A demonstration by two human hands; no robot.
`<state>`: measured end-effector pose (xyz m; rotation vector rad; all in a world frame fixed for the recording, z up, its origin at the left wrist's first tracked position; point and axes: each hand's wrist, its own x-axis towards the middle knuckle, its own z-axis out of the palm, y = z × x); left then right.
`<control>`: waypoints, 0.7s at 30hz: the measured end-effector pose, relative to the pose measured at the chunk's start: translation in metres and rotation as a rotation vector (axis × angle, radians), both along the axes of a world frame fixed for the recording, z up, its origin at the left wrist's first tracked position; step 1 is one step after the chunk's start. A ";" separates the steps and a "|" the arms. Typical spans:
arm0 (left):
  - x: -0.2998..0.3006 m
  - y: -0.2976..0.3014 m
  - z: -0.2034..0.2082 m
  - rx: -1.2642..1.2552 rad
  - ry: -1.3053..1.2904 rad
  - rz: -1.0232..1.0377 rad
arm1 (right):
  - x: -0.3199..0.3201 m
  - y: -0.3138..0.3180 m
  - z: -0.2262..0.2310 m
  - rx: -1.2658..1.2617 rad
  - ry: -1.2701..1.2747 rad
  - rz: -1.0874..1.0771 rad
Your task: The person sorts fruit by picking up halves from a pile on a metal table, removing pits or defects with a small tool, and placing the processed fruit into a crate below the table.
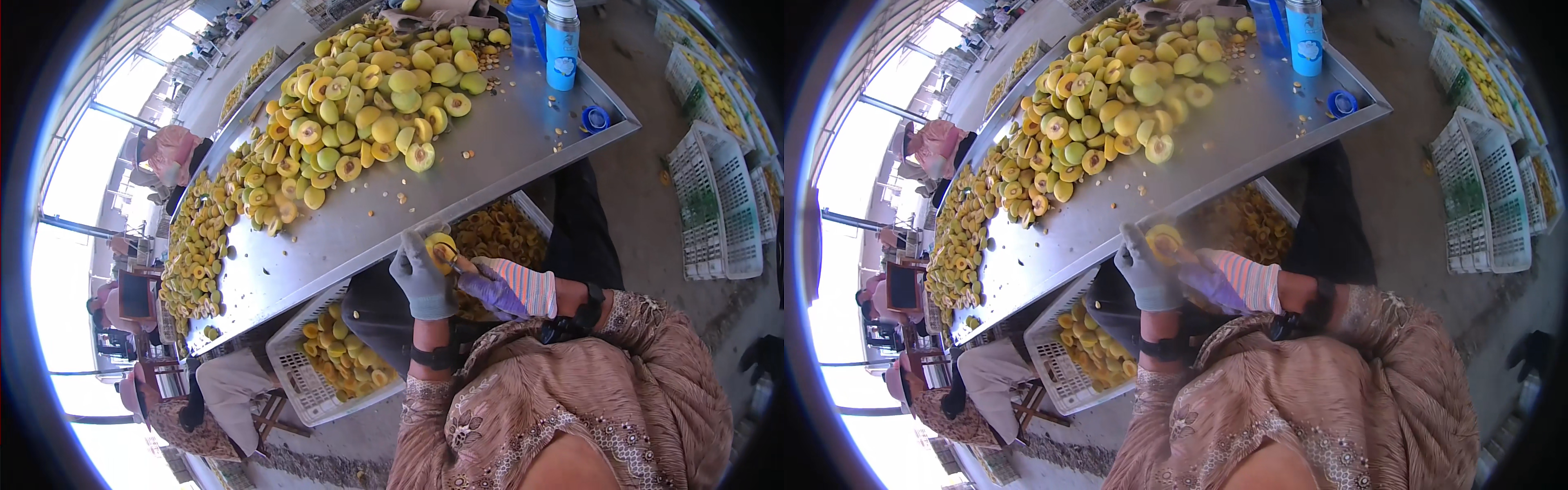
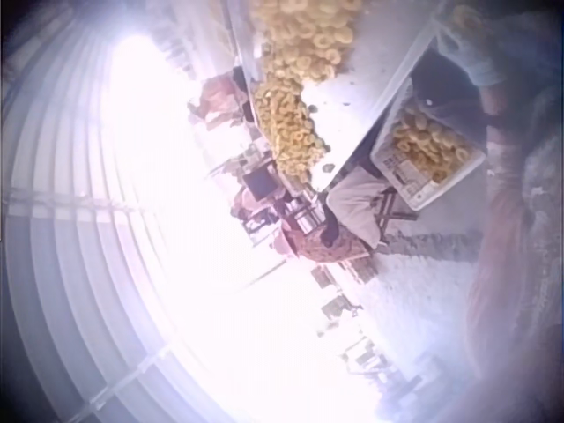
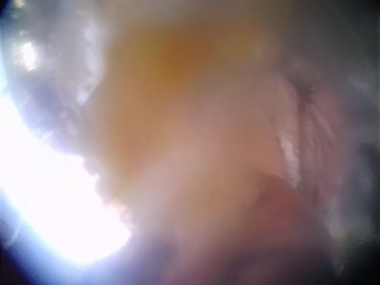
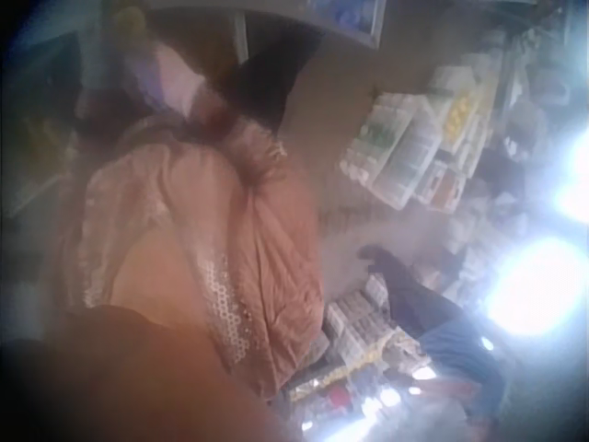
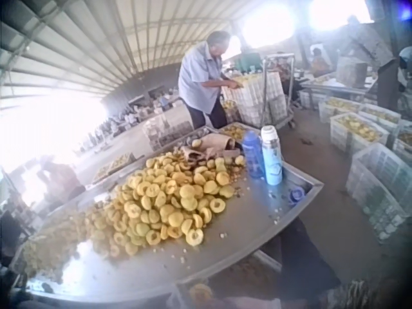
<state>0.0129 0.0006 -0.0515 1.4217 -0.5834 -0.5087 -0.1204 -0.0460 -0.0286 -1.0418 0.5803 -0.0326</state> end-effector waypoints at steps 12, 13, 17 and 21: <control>0.027 0.014 0.025 0.366 0.257 -0.718 | -0.016 -0.040 -0.036 0.959 -0.122 0.525; 0.028 0.017 0.016 0.198 0.314 -0.663 | -0.014 -0.038 -0.032 0.808 -0.088 0.494; 0.005 0.017 -0.010 -0.241 0.506 -0.267 | -0.007 -0.024 -0.012 0.468 0.036 0.296; 0.006 0.012 -0.023 -0.111 0.393 -0.217 | -0.007 -0.014 -0.025 0.530 0.030 0.276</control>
